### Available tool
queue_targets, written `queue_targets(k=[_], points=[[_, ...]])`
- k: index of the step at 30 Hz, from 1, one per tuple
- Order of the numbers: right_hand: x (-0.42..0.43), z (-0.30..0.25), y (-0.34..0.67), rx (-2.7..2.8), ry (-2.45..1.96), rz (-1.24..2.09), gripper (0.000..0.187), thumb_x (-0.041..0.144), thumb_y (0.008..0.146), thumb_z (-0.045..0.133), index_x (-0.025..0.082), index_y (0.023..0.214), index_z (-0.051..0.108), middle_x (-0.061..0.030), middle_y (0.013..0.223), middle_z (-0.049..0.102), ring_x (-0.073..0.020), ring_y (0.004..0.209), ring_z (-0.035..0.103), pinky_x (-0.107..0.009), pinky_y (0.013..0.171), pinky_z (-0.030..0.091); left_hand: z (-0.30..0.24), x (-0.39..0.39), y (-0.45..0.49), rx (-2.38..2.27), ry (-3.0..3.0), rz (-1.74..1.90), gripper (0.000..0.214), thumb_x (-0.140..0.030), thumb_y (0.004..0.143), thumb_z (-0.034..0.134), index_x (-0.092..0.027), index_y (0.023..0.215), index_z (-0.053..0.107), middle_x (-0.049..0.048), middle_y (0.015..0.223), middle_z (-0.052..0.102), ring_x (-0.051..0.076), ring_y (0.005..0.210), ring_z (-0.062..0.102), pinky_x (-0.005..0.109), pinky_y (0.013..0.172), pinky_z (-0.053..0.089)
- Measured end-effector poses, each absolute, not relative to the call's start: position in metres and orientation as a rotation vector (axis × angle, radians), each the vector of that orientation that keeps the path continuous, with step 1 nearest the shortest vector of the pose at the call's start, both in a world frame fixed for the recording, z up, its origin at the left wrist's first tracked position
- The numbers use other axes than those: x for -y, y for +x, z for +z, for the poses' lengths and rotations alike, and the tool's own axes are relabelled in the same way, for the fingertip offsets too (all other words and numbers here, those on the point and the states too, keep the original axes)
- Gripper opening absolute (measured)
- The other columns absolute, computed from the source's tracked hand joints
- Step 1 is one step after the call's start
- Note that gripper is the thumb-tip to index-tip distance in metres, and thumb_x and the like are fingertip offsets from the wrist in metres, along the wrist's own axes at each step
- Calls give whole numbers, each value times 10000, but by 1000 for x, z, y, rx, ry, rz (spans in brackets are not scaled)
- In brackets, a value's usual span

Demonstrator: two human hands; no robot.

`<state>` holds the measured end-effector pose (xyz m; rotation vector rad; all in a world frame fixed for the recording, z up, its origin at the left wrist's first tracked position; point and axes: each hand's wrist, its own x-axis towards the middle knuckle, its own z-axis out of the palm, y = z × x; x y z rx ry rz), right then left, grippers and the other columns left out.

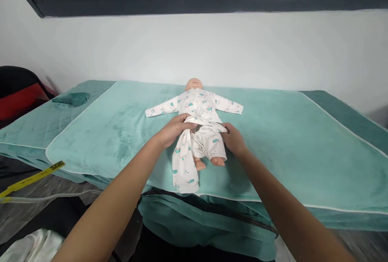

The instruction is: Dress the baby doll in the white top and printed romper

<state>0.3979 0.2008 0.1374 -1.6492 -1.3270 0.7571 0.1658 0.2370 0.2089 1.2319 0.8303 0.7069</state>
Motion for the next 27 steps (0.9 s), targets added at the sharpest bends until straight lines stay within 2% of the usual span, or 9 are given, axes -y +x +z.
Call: queue_targets(k=[4,7,9,11,15,18,22,24,27], points=[[-189,162,391,1425,-1431,791,361,232,731,527,219,1087,590,-55,1179,623,-213,1109,562,-368,944,445,209,-241,164,-725,1263,654,304,-330,684,789,-140,857,624,23,842,630,142,778,583,250,706,394],[-182,192,380,1613,-1351,828,433,355,822,576,262,1243,540,-48,1306,561,-213,1214,513,-372,1020,409,206,-238,166,-718,1266,712,294,-355,708,774,-145,855,631,7,827,614,127,760,566,243,699,390],[-184,211,369,1760,-1409,877,454,469,831,598,251,1227,554,-58,1251,589,-231,1145,547,-371,947,447,204,-235,170,-722,1285,763,284,-366,721,766,-150,844,628,-7,801,596,118,744,552,236,690,390],[-193,224,359,1909,-1474,930,423,513,791,638,215,1090,609,-56,1089,642,-231,986,590,-356,835,470,202,-231,175,-714,1284,793,300,-395,731,755,-152,850,626,-5,810,601,123,751,551,235,693,398],[-215,230,348,2005,-1475,1062,288,437,699,696,185,829,642,-5,795,633,-177,745,567,-282,666,427,200,-226,177,-731,1216,859,343,-469,756,718,-152,834,611,-6,778,586,113,710,528,225,674,395],[-224,226,350,1879,-1436,1150,194,362,676,650,175,711,612,17,693,584,-137,644,512,-250,582,370,198,-224,166,-747,1246,837,335,-451,771,706,-161,915,620,-2,831,591,118,744,536,220,681,394],[-226,221,352,1635,-1366,1305,169,296,631,656,178,703,558,30,672,546,-112,607,475,-223,539,352,190,-224,150,-707,1366,684,393,-335,697,765,-162,1019,620,24,958,624,167,867,572,239,741,414],[-225,219,351,1541,-1337,1384,174,296,648,651,181,731,551,23,686,553,-122,623,501,-220,539,375,185,-225,147,-751,1373,706,357,-302,684,749,-150,980,618,18,917,623,165,831,565,241,727,411],[-226,217,347,1513,-1316,1469,237,347,696,672,180,849,601,-11,805,629,-162,724,584,-241,596,445,178,-227,152,-875,1310,925,237,-251,701,678,-157,902,594,-15,829,589,131,748,523,223,682,395]])
